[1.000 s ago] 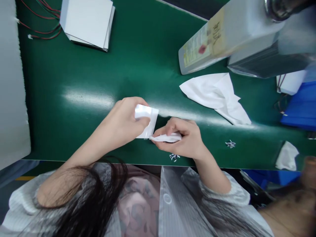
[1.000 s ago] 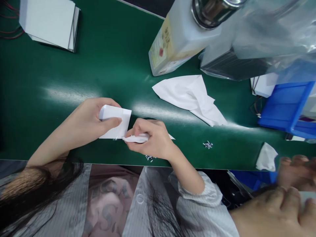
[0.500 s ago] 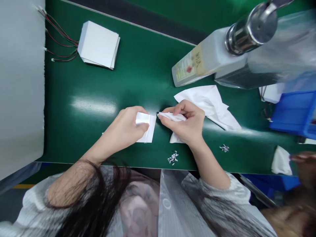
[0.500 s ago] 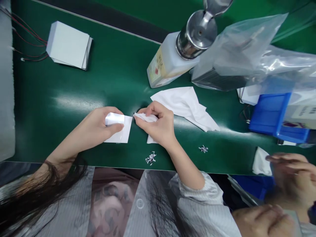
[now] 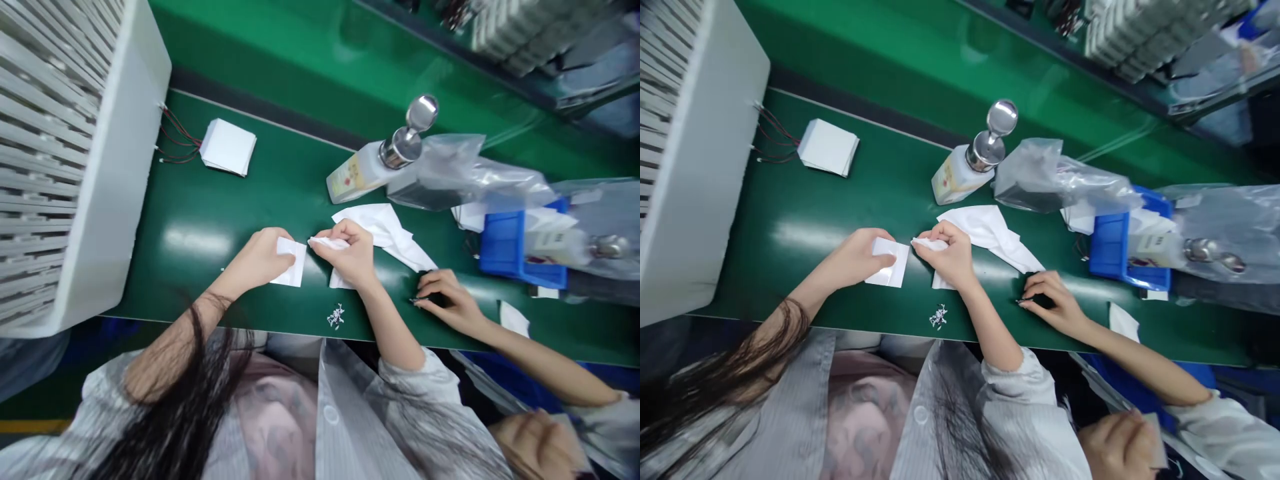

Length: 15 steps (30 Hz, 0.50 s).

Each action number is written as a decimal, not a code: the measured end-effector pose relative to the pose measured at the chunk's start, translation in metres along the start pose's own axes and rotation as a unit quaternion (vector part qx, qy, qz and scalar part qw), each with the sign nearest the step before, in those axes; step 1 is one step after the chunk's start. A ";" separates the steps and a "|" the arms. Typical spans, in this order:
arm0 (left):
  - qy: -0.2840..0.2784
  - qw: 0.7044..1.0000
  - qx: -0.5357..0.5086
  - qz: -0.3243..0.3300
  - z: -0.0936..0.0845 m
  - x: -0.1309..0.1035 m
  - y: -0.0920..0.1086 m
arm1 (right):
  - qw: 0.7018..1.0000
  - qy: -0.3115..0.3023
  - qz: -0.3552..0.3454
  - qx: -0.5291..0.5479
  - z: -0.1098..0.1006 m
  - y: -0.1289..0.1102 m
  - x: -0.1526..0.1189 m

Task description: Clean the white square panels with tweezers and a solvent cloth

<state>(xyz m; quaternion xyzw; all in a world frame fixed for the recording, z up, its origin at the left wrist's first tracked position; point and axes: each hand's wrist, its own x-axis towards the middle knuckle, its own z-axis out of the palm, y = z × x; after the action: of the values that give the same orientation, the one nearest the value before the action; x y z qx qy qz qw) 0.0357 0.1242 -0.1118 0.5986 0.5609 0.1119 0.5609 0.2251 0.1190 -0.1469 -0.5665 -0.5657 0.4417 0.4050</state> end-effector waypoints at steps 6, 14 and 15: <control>0.002 1.000 -0.022 0.013 0.000 0.002 -0.004 | 0.996 -0.020 -0.069 -0.044 -0.036 -0.021 -0.035; 0.054 0.983 -0.159 0.074 -0.003 -0.099 0.024 | 0.987 0.042 -0.124 -0.098 -0.130 -0.057 -0.107; 0.055 0.980 -0.175 0.081 -0.002 -0.120 0.030 | 0.987 0.064 -0.108 -0.098 -0.126 -0.061 -0.110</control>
<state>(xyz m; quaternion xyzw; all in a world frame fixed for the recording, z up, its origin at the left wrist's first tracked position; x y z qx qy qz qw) 0.0091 0.0377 -0.0277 0.5271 0.5127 0.2862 0.6143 0.3320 0.0164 -0.0484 -0.5660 -0.6373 0.3003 0.4281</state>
